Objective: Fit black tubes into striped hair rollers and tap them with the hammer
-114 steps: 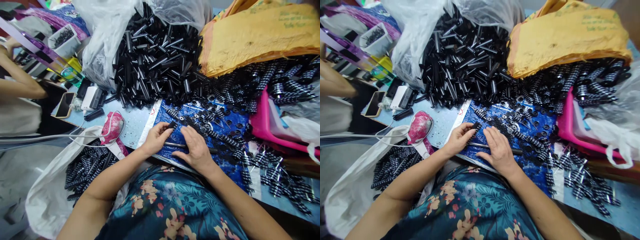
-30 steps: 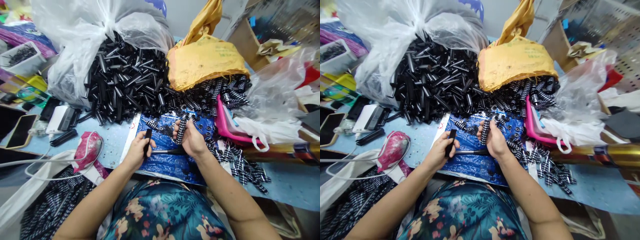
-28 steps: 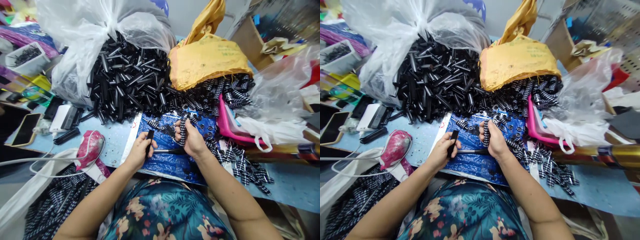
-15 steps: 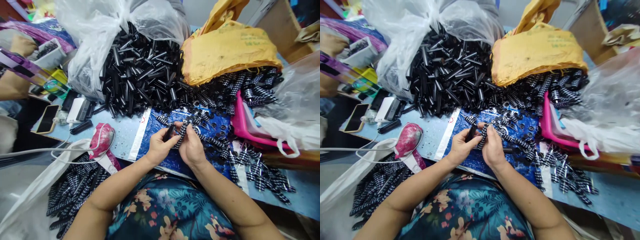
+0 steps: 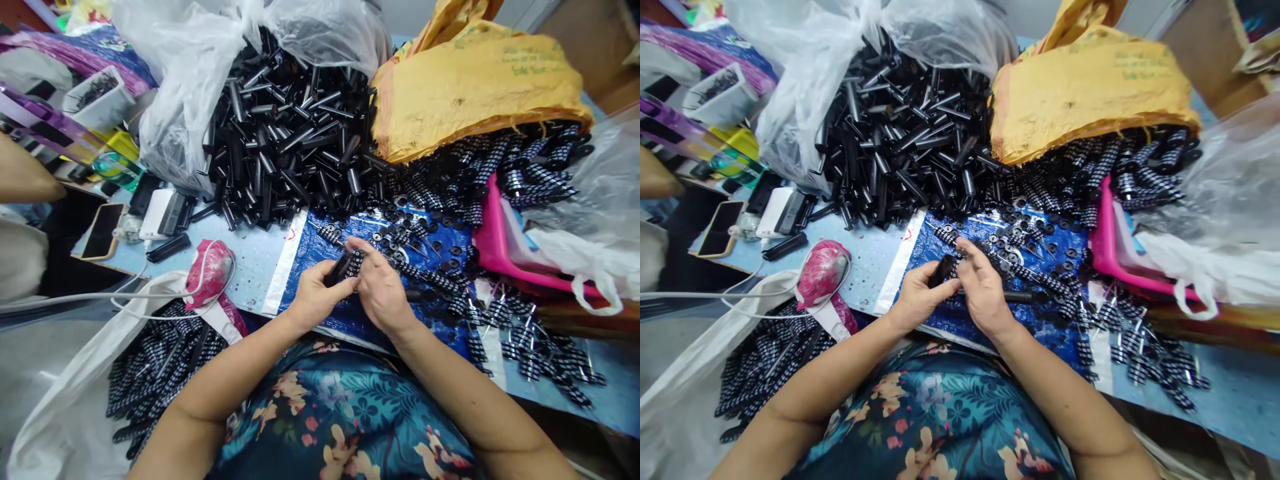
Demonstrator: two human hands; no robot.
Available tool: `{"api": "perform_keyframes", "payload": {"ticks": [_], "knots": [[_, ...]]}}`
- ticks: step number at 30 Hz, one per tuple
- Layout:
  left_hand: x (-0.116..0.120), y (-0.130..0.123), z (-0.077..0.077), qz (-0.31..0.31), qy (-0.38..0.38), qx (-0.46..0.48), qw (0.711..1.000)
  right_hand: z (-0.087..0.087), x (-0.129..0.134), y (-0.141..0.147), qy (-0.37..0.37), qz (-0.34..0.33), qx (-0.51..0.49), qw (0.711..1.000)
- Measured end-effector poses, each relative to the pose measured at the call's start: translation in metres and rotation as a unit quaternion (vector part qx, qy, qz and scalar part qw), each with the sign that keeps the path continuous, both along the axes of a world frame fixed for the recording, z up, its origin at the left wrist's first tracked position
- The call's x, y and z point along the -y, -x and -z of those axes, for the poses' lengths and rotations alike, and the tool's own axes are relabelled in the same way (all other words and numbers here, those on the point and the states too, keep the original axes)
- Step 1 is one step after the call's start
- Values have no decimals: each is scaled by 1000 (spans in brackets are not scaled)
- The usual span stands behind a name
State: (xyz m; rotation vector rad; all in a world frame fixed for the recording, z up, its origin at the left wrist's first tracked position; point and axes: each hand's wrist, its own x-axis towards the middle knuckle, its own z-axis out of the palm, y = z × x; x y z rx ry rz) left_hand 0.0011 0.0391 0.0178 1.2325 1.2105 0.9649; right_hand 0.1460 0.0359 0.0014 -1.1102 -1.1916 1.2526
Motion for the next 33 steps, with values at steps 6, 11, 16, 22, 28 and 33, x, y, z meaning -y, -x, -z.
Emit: {"api": "perform_keyframes", "payload": {"ticks": [6,11,16,22,28,33], "knots": [[5,7,-3,41,88,70,993,9,9,-32,-322,-77,318,888],[7,-1,0,30,126,88,988,13,8,-38,-390,-85,366,841],[11,-9,4,19,156,132,979,13,14,-44,-380,-79,362,848],[12,-19,4,-68,136,168,974,8,17,-39,-408,-35,367,835],[12,-20,5,-69,168,288,940,4,9,-37,-426,-41,390,815],[11,-10,5,-46,220,291,930,11,14,-39,-410,-49,386,825]]}}
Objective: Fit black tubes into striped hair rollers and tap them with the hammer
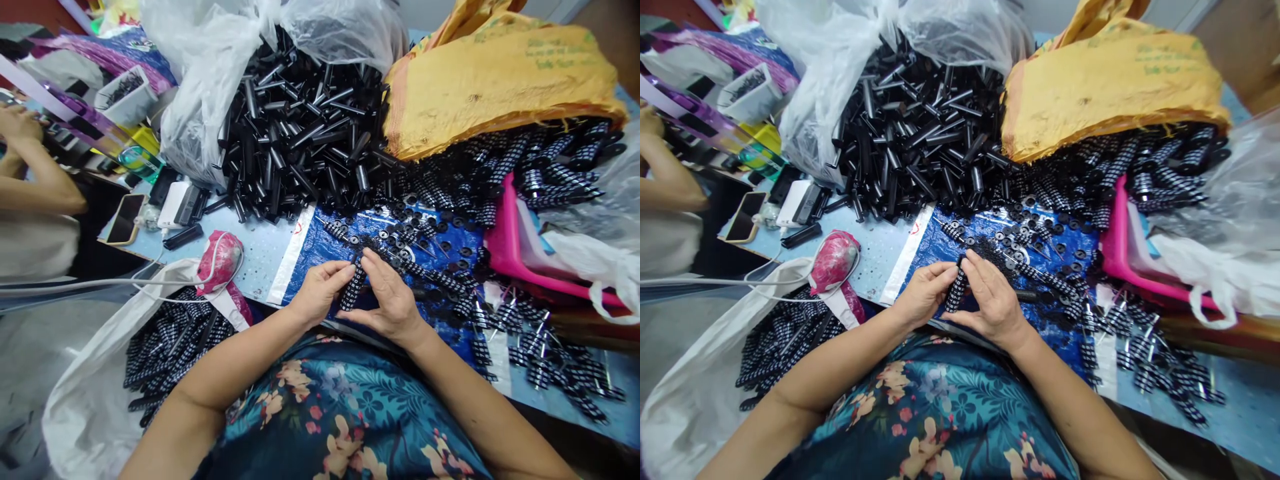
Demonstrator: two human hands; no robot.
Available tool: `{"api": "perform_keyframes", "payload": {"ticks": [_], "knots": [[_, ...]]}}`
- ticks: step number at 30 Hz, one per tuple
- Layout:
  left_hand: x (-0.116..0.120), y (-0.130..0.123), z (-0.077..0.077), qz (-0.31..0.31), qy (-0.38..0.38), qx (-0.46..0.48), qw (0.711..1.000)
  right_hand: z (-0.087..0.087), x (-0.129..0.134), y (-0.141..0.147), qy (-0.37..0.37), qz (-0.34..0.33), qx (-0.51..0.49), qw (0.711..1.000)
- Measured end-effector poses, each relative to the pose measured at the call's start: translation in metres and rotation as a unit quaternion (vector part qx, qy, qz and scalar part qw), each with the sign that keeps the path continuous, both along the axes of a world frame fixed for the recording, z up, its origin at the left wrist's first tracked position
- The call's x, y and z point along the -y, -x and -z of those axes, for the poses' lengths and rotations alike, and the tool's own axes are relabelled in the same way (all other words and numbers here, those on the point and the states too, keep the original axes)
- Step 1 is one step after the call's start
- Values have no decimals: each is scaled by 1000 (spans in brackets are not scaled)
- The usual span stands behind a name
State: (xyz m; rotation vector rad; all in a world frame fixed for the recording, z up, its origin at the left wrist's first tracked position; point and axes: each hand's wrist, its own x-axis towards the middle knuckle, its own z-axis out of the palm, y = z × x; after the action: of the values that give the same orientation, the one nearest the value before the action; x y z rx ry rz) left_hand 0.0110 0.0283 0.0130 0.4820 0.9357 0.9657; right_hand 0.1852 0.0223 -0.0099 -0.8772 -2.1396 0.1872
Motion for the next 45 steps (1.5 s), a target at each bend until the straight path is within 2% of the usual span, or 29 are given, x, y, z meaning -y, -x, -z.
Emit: {"api": "perform_keyframes", "payload": {"ticks": [4,7,11,15,17,19,21,23,24,25,27,29,32,35,39,43,45], "knots": [[-3,9,-2,61,41,16,997,3,2,0,38,-9,-2,999],[-1,10,1,57,47,37,997,5,3,3,86,-5,-18,996],[6,6,8,28,1,-13,1000,10,9,13,92,41,-13,995],[7,11,13,58,-40,-63,996,16,11,16,94,46,4,995],[3,22,15,60,-97,-119,986,18,10,10,97,45,33,994],[-3,41,16,52,-194,-249,947,22,11,1,94,59,94,989],[-12,64,16,69,-274,-418,864,26,14,-9,90,79,159,980],[-20,85,17,120,-306,-539,775,28,16,-16,85,95,182,975],[-24,94,18,150,-309,-568,748,27,17,-18,80,101,169,977],[-28,100,19,175,-308,-579,734,26,17,-18,74,105,144,981],[-33,107,22,208,-299,-568,738,22,13,-13,62,114,77,989],[-37,107,24,213,-283,-538,764,17,5,-6,62,110,42,991],[-41,103,27,201,-261,-495,804,12,-7,5,91,94,105,986],[-48,104,29,205,-249,-468,823,8,-11,10,86,83,123,985],[-61,108,31,237,-236,-448,829,8,0,14,35,6,59,998],[-69,100,32,252,-231,-454,822,10,10,21,38,-32,176,983],[-65,95,27,229,-243,-474,815,11,12,19,58,-44,167,983]]}}
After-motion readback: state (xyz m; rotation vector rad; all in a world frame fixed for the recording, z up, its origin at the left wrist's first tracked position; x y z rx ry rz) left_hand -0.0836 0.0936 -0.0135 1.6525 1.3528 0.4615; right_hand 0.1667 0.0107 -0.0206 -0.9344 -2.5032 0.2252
